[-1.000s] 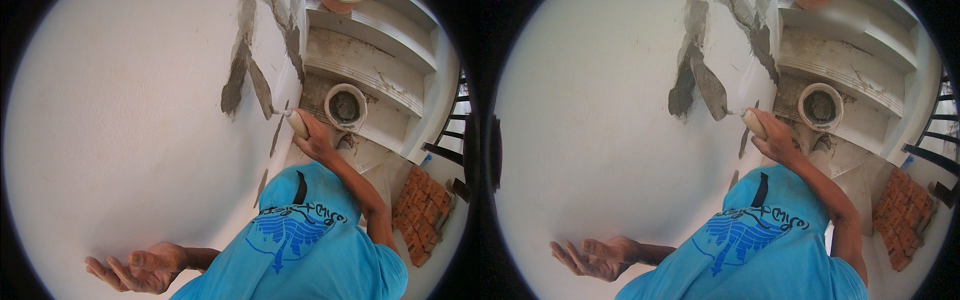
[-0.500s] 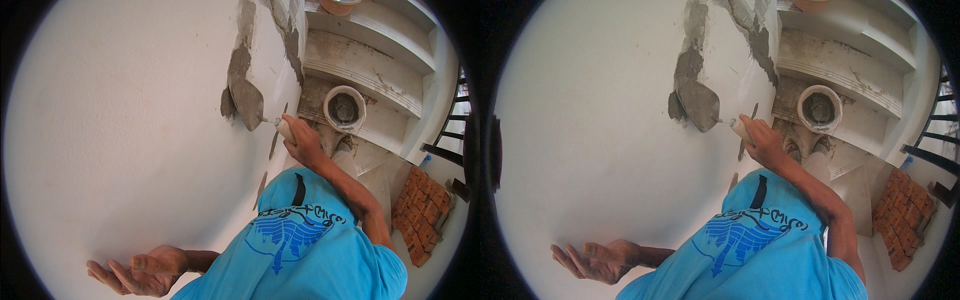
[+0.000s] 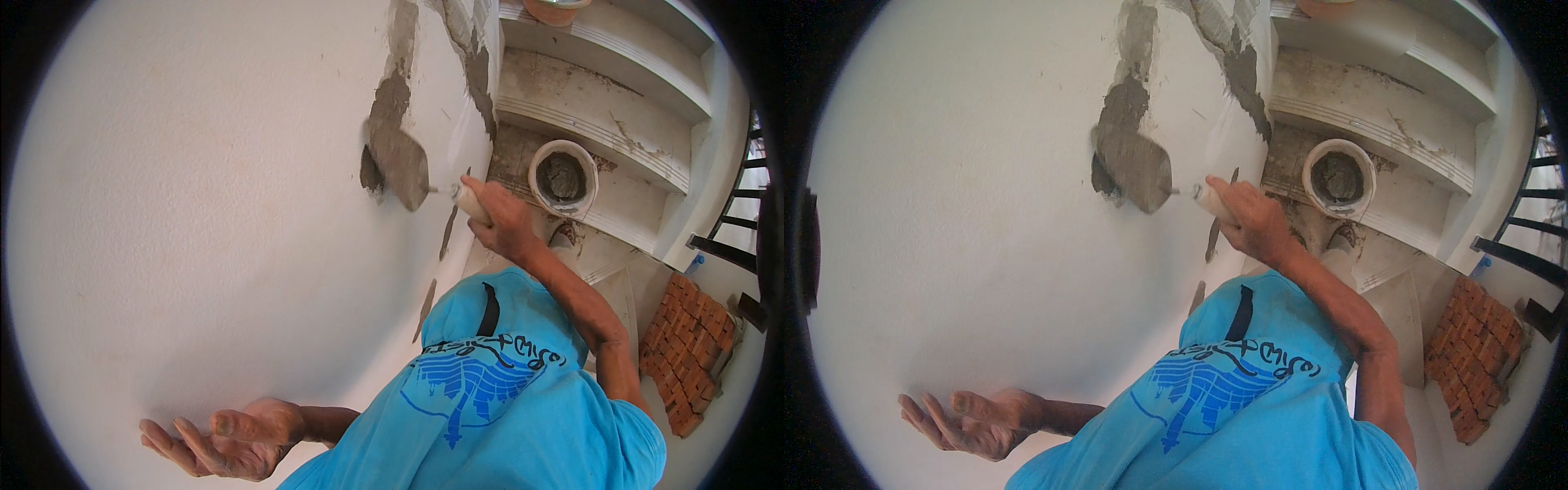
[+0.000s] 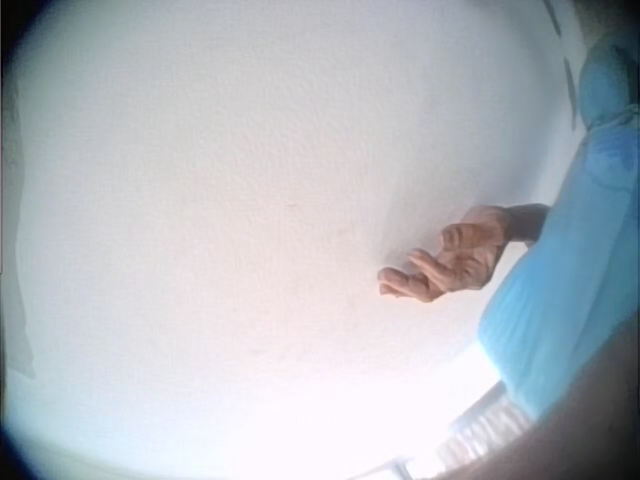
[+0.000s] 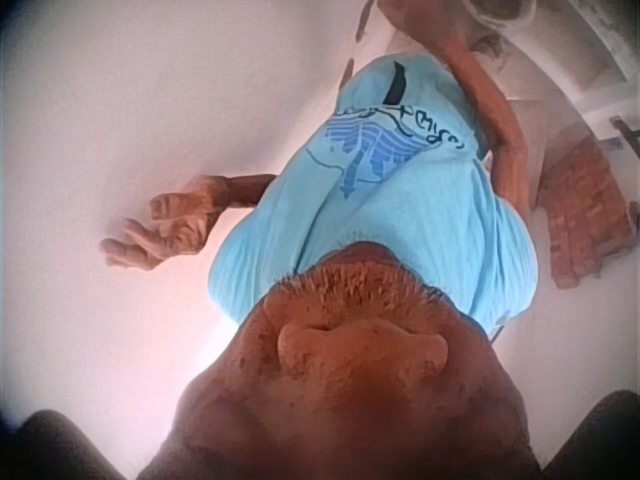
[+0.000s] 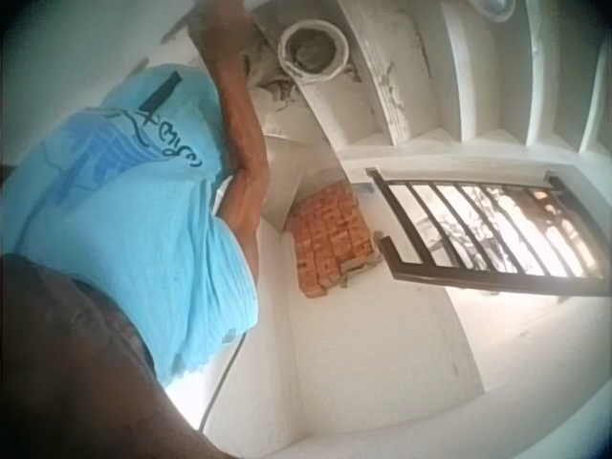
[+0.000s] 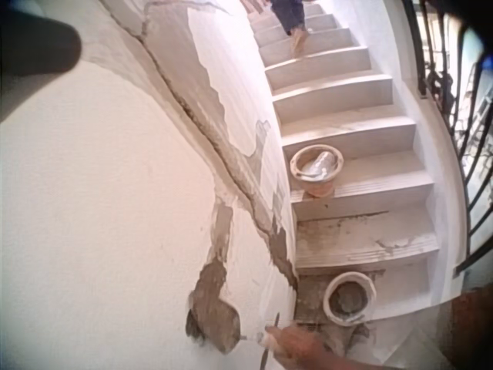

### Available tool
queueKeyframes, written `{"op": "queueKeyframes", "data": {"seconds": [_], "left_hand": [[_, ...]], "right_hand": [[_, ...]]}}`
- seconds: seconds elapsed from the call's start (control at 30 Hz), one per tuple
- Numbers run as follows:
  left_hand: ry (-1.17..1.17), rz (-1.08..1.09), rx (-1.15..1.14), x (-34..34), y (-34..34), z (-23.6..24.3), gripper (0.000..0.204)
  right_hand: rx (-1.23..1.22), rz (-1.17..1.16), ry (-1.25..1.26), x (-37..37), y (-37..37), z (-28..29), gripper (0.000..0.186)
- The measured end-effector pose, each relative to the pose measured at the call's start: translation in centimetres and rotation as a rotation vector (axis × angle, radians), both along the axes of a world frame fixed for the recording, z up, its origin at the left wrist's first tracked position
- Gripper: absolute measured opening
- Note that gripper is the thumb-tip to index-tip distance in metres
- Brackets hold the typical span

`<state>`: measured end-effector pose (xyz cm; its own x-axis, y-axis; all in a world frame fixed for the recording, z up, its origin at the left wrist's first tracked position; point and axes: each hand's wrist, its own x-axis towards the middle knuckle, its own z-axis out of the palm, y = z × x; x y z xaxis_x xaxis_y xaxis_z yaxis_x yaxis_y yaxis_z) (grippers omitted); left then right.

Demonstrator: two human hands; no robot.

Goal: The person applies plaster to a white wall using a trowel, smoothing the surface in a stairwell area. They repeatedly scoop plaster from a bucket and spread it onto the wall, working on different sections to fill gaps and create a uniform finish.

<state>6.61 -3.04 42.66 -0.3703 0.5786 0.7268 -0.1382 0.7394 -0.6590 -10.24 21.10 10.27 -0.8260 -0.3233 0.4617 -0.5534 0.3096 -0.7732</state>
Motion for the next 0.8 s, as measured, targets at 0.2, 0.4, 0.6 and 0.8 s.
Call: {"op": "queueKeyframes", "data": {"seconds": [0.2,0.4,0.6,0.8], "left_hand": [[-0.010,0.018,0.003,0.8,-0.7,0.2,0.025],[-0.006,0.009,-0.015,0.0,-0.1,-0.1,0.021],[-0.037,-0.020,0.001,-0.1,0.0,0.1,0.019],[-0.049,-0.006,-0.004,0.0,0.0,0.0,0.019]], "right_hand": [[0.018,0.068,0.016,2.7,0.7,-2.1,0.079],[-0.110,-0.032,0.010,1.1,0.0,-0.9,0.078],[0.022,0.094,0.016,2.4,0.0,-1.4,0.076],[-0.074,0.072,-0.059,3.5,1.4,-2.6,0.074]]}}
